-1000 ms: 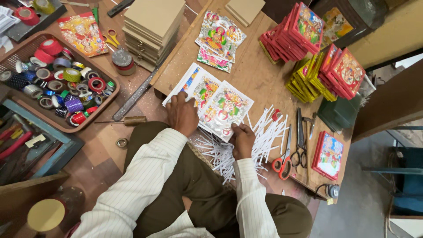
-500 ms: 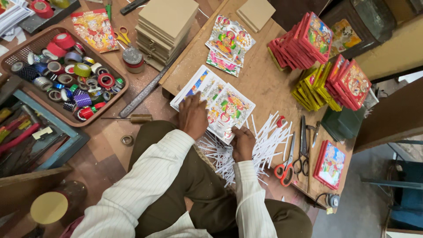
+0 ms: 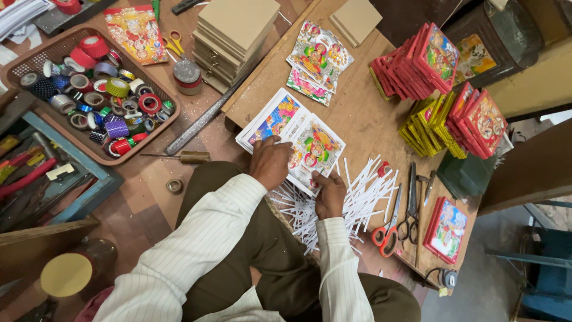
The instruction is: The person sits cross-legged and uses scissors to trim the white borders off printed paper sheets featuring colorful deity images. They handle the sheets one at a time, cutting along the edges and stacking the trimmed pieces on the table.
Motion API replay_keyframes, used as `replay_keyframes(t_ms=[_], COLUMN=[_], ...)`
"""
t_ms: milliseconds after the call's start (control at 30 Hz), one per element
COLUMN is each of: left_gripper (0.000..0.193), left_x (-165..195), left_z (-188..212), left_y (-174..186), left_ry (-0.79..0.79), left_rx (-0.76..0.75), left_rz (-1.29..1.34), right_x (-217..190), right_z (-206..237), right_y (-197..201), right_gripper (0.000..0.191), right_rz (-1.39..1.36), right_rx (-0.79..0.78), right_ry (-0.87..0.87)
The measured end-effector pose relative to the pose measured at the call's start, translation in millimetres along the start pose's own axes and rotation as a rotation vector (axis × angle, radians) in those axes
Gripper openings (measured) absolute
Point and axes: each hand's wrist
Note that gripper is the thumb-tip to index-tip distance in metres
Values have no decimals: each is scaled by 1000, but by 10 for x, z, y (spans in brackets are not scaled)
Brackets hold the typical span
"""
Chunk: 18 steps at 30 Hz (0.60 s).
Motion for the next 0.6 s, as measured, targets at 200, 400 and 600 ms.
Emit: replay_keyframes(t_ms=[200,400,600], left_gripper=[24,29,19], left_x=[-256,-294,-212], left_z=[-135,-89,34], left_y=[-104,-286,-486], left_ry=[368,675,559], left_rx=[203,-286,-375], left_rz=[619,1608,1470], right_x=[-160,-144,-204], right_z=[-50,79,438], right_y=[258,451,461], right_gripper=[19,28,41], right_rz=[-40,-323,-282], right_rx=[115,-221,-112], right_ry=[-291,-129,-156])
Point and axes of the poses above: each hand's wrist, its own z-axis away from the middle knuckle, its own y-axis out of the back of the hand, x = y × z, and after that the axes turned 2 degrees about -z, right-handed
